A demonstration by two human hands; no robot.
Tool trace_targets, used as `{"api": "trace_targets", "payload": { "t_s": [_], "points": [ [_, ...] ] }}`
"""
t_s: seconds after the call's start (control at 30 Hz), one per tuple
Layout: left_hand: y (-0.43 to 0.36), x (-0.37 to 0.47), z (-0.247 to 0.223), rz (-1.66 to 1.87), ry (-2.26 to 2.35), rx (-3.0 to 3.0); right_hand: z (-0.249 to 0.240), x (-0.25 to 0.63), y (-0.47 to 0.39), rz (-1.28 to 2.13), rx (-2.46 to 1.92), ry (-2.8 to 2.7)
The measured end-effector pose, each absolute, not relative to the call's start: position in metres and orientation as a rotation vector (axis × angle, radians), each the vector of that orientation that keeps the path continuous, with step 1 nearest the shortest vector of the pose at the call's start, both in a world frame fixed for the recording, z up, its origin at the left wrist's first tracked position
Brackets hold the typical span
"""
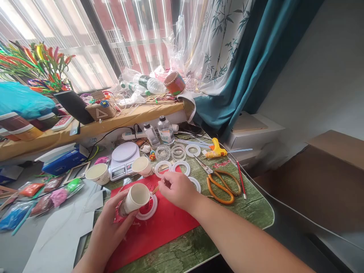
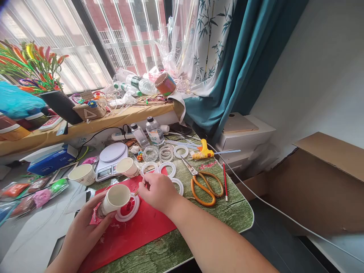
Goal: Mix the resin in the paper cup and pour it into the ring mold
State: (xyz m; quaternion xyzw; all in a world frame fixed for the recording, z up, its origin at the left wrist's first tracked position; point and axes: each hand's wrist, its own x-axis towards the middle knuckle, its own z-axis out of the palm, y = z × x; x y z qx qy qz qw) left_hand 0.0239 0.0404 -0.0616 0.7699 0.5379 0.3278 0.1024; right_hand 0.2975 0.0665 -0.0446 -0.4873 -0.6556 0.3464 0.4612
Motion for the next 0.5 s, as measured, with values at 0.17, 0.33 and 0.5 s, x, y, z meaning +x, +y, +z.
{"api": "trace_targets", "payload": {
  "t_s": [0.17,0.33,0.5],
  "points": [
    [0.038,0.028,-0.056,0.992,1.678,2.160,-0.043,0.298,0.066,0.877,-1.194,-1.625],
    [0.038,0.027,-0.055,1.009,1.733,2.067,-0.044,0.298,0.066,0.867,-1.206,-1.630],
    [0.043,0.016,-0.059,0.969,1.715,2.118,-0.044,0.298,0.065,0.872,-1.204,-1.637]
  ]
}}
